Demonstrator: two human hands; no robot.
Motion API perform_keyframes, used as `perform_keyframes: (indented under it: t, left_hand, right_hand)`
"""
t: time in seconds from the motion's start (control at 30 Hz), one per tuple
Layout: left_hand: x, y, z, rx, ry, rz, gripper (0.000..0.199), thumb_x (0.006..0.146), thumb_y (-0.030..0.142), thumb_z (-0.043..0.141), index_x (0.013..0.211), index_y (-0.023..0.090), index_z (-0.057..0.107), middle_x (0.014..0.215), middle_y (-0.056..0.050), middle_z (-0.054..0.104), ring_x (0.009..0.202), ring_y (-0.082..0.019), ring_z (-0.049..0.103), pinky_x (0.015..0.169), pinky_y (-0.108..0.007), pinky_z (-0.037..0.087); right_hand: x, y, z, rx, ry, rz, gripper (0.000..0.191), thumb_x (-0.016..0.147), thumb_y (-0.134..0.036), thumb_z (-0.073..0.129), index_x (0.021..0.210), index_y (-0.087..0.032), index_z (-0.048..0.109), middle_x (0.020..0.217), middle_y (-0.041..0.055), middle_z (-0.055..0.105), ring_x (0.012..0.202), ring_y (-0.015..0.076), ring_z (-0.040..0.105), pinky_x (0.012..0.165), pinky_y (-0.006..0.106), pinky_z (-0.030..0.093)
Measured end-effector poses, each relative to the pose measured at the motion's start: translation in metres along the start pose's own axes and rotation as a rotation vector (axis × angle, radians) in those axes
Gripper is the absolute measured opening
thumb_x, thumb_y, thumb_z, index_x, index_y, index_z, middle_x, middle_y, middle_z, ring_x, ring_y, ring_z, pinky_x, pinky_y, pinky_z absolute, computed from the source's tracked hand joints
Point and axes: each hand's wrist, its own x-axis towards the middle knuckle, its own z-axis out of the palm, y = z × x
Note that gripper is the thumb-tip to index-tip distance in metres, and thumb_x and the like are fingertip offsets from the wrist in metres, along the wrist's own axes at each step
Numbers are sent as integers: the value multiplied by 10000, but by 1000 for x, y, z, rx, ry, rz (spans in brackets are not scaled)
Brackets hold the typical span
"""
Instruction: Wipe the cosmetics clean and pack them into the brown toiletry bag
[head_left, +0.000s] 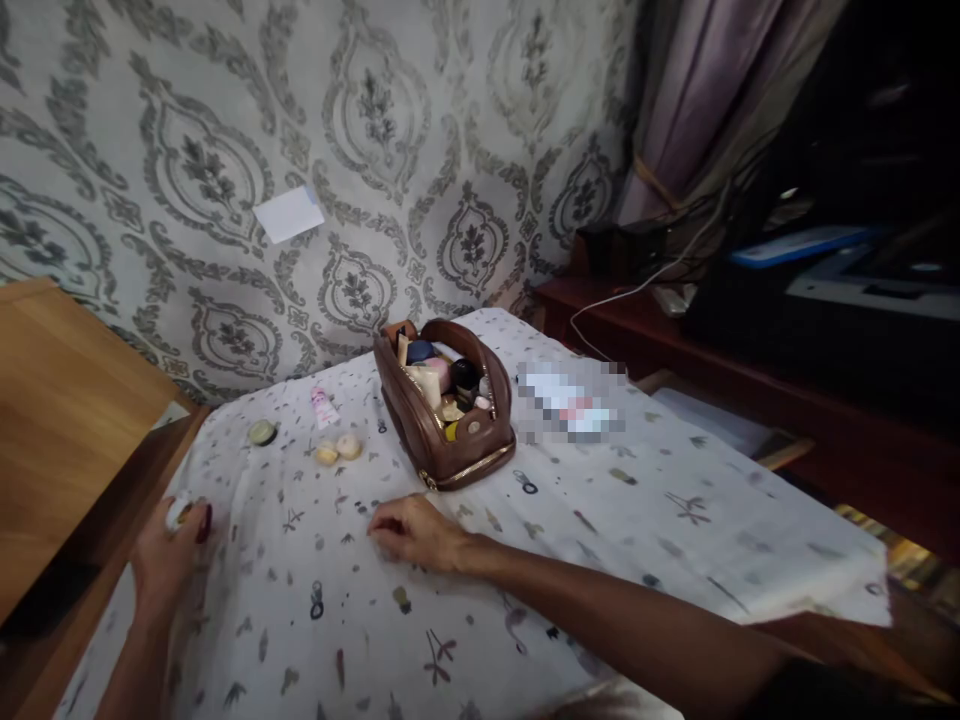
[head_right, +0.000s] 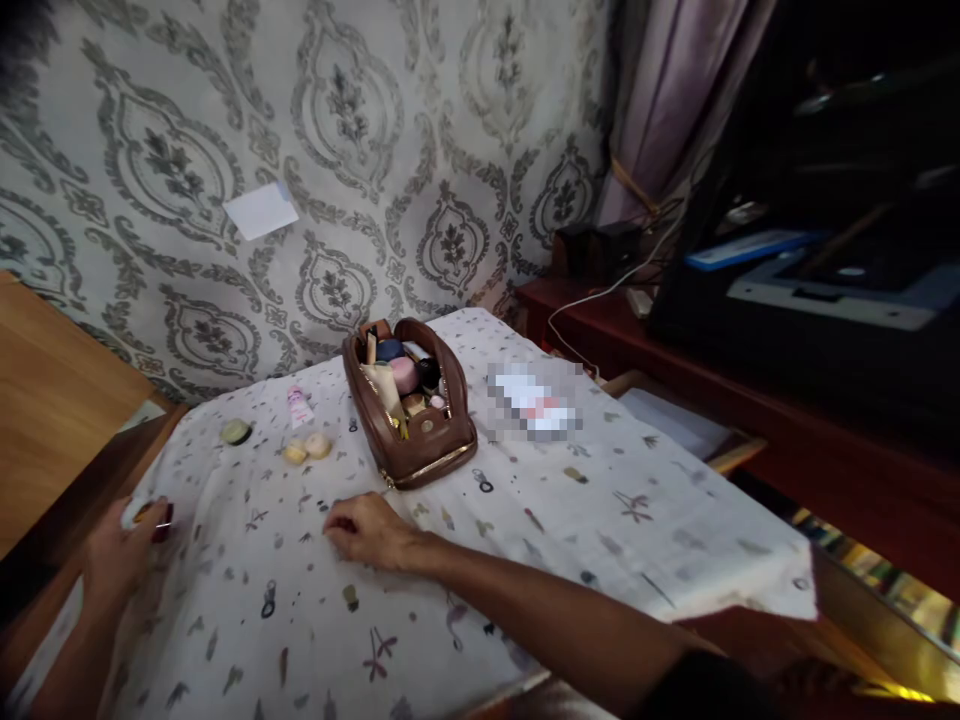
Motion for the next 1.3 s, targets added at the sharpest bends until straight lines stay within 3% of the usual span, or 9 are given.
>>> perform_keyframes:
  t: [0.1, 0.23, 0.3, 0.43, 0.63, 0.77, 1.03, 1.17, 1.3]
  left_hand:
    - [-35, 55, 0, -355, -44, 46, 491, 737, 563, 559, 1038, 183, 639, 859, -33, 662, 782, -219, 612, 714, -325, 502]
    - [-88, 131, 5, -495, -270, 205, 469, 773, 541, 613, 1101, 207, 631, 839, -8, 671, 684, -171, 603, 656, -279, 501]
    - [-104, 155, 7, -541, -320, 364, 396, 814, 492, 611, 1091, 210, 634, 946, -34, 684, 818, -191, 638, 760, -295, 512]
    - [-112, 172, 9, -558, -299, 646, 300, 901, 407, 533, 1094, 206, 644, 1067, -83, 666, 1014, -226, 622, 891, -335, 491]
    - [-119, 169, 29, -428, -208, 974, 302, 947, 298, 442, 1120, 225, 679, 1074, -88, 637, 992, -222, 592, 856, -339, 484]
    - [-128, 171, 44, -535, -173, 790, 271, 953, 262, 399, 1021, 197, 653, 981, -81, 613, 946, -208, 592, 855, -332, 483]
    - [-129, 165, 55, -834, -351, 282, 207, 918, 375, 429, 873, 206, 539, 770, 5, 556, 707, -157, 548, 661, -251, 469]
    - [-128, 165, 59, -940, -389, 203, 231, 902, 381, 454, 952, 197, 585, 886, -19, 635, 816, -170, 605, 750, -254, 491]
    - [-129, 166, 61, -960, -408, 195, 303, 914, 383, 436, 1059, 195, 624, 1085, -62, 676, 1004, -202, 634, 895, -291, 487]
  right_hand:
    - [4, 2, 4, 217, 26, 41, 242, 873, -255, 597, 1054, -122, 688, 660, -21, 579, 551, 96, 570, 519, 190, 428]
    - [5, -5, 7, 701, -6, 69, 611, 772, -527, 723, 1257, -186, 575, 983, 47, 619, 734, 136, 662, 551, 217, 507]
    - [3, -12, 3, 848, -72, 40, 688, 670, -560, 795, 1215, -191, 596, 1043, 53, 616, 819, 157, 674, 616, 233, 533]
    - [-3, -20, -7, 842, -118, -18, 632, 554, -448, 886, 1059, -160, 640, 923, 13, 629, 803, 143, 646, 669, 238, 520]
    - [-2, -4, 0, 540, 72, -25, 529, 453, -352, 910, 826, -147, 596, 697, -71, 554, 633, 83, 480, 580, 216, 416]
    - [-2, 8, 4, 516, 111, -47, 561, 455, -338, 902, 882, -144, 594, 738, -58, 564, 671, 99, 486, 610, 226, 431]
    - [-4, 11, 5, 531, 165, -15, 654, 430, -282, 910, 996, -173, 602, 907, -5, 635, 869, 164, 591, 794, 285, 494]
    - [-1, 11, 5, 687, 154, -1, 647, 447, -359, 923, 974, -176, 597, 919, -3, 646, 869, 166, 624, 832, 312, 499]
    - [2, 14, 5, 784, 179, 41, 711, 443, -361, 931, 1029, -188, 567, 884, -12, 653, 763, 151, 631, 668, 280, 527]
